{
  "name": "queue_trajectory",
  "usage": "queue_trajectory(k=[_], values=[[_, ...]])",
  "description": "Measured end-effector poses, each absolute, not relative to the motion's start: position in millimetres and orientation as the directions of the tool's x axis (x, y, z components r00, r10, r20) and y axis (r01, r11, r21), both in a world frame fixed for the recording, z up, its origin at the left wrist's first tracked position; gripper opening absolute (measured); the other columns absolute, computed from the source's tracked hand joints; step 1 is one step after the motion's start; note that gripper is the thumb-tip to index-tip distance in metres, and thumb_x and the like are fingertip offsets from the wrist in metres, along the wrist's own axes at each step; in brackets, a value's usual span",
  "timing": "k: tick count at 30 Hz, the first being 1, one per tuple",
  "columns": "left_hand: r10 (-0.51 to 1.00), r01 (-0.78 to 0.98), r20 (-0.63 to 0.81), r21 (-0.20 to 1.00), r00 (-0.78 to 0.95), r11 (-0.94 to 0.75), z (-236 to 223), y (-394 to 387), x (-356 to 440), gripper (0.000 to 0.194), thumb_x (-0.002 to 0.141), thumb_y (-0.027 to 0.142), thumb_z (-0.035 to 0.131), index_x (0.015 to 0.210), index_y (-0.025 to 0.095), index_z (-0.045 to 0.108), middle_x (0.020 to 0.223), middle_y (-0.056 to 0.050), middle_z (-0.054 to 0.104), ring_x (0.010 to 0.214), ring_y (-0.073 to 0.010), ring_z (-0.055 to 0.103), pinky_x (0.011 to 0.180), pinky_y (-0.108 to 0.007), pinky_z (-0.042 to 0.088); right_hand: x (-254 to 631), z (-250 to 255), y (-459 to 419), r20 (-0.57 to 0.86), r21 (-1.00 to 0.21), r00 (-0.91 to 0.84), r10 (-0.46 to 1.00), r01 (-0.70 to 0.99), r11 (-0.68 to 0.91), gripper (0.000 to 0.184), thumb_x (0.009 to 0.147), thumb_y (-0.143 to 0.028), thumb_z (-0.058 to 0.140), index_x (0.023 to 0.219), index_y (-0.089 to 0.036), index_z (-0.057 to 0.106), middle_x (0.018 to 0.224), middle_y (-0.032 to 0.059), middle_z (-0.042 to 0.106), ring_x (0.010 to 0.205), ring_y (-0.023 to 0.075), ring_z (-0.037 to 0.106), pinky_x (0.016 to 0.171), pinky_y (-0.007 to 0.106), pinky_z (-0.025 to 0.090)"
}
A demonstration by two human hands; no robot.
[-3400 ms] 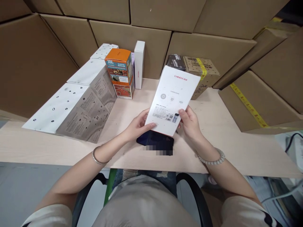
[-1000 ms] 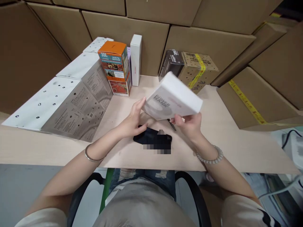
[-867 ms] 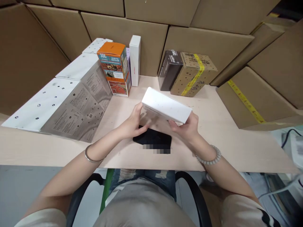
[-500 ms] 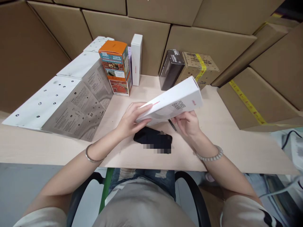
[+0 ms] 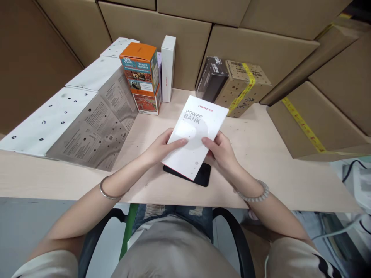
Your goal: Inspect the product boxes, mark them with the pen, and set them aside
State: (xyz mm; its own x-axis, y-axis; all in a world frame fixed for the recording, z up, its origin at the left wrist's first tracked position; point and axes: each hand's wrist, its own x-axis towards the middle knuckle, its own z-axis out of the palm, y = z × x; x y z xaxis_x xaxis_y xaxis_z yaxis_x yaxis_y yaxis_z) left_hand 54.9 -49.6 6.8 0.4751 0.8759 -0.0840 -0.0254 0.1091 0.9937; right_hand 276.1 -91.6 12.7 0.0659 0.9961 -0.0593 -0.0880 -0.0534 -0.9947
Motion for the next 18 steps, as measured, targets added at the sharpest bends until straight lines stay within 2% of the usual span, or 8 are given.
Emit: queue_trajectory(k=[2,4,7,9,12,15,18], values=[[0.876,0.001,-0.132,0.989,0.465,0.148,11,-52,57,0.073,0.078,0.07,0.09,0.121,0.017,0.064,0.124,-0.014,0.078,0.105,-0.0296,0.076,0.083,-0.037,0.06,271,15,-95,-0.091,-0.99,0.034,0.995,-0.109,-0.087,0.055,0.075,-0.058,0.094,0.11,-0.028,0.065,0.097,0.0023,0.079,0.078,0.0205,0.072,0.058,0.034,0.062],[0.892,0.023,-0.117,0.993,0.437,0.118,13,-55,57,0.073,0.076,0.07,0.091,0.119,0.017,0.063,0.123,-0.013,0.077,0.108,-0.0299,0.075,0.084,-0.038,0.06,268,17,-97,-0.082,-0.988,0.013,0.997,-0.133,-0.079,0.053,0.078,-0.056,0.093,0.112,-0.027,0.066,0.107,0.0056,0.081,0.099,0.0272,0.078,0.074,0.042,0.069],[0.903,0.026,-0.099,0.995,0.418,0.097,15,-57,58,0.072,0.077,0.07,0.09,0.116,0.017,0.061,0.122,-0.012,0.076,0.108,-0.028,0.075,0.086,-0.037,0.06,268,16,-96,-0.064,-0.988,0.027,0.998,-0.144,-0.06,0.052,0.079,-0.054,0.093,0.115,-0.026,0.069,0.125,0.0096,0.082,0.124,0.0335,0.076,0.099,0.051,0.069],[0.901,-0.002,-0.105,0.993,0.422,0.117,14,-58,59,0.073,0.076,0.071,0.091,0.116,0.018,0.061,0.119,-0.01,0.077,0.103,-0.0256,0.075,0.084,-0.035,0.06,270,11,-94,-0.067,-0.985,0.04,0.997,-0.16,-0.06,0.057,0.077,-0.056,0.094,0.118,-0.026,0.069,0.132,0.0099,0.081,0.131,0.0346,0.074,0.109,0.053,0.065],[0.881,-0.065,-0.131,0.982,0.455,0.18,10,-58,60,0.075,0.074,0.075,0.091,0.119,0.02,0.065,0.116,-0.01,0.08,0.095,-0.024,0.076,0.076,-0.033,0.059,275,-1,-90,-0.062,-0.976,-0.022,0.998,-0.208,-0.065,0.075,0.071,-0.074,0.091,0.125,-0.028,0.07,0.129,0.0108,0.082,0.129,0.0373,0.075,0.106,0.055,0.066],[0.785,-0.072,-0.206,0.95,0.584,0.303,7,-60,61,0.081,0.077,0.085,0.082,0.123,0.019,0.07,0.107,-0.013,0.083,0.087,-0.0269,0.078,0.067,-0.035,0.058,280,-14,-89,-0.035,-0.962,-0.157,0.987,-0.263,-0.076,0.098,0.061,-0.095,0.081,0.133,-0.029,0.071,0.12,0.012,0.084,0.128,0.0415,0.075,0.101,0.058,0.068],[0.731,-0.025,-0.224,0.949,0.645,0.313,7,-64,65,0.082,0.083,0.088,0.073,0.122,0.016,0.074,0.104,-0.014,0.083,0.092,-0.0308,0.079,0.07,-0.038,0.059,283,-16,-91,-0.049,-0.945,-0.233,0.971,-0.304,-0.121,0.103,0.057,-0.093,0.082,0.138,-0.031,0.07,0.116,0.0112,0.085,0.128,0.0433,0.075,0.1,0.061,0.068]])
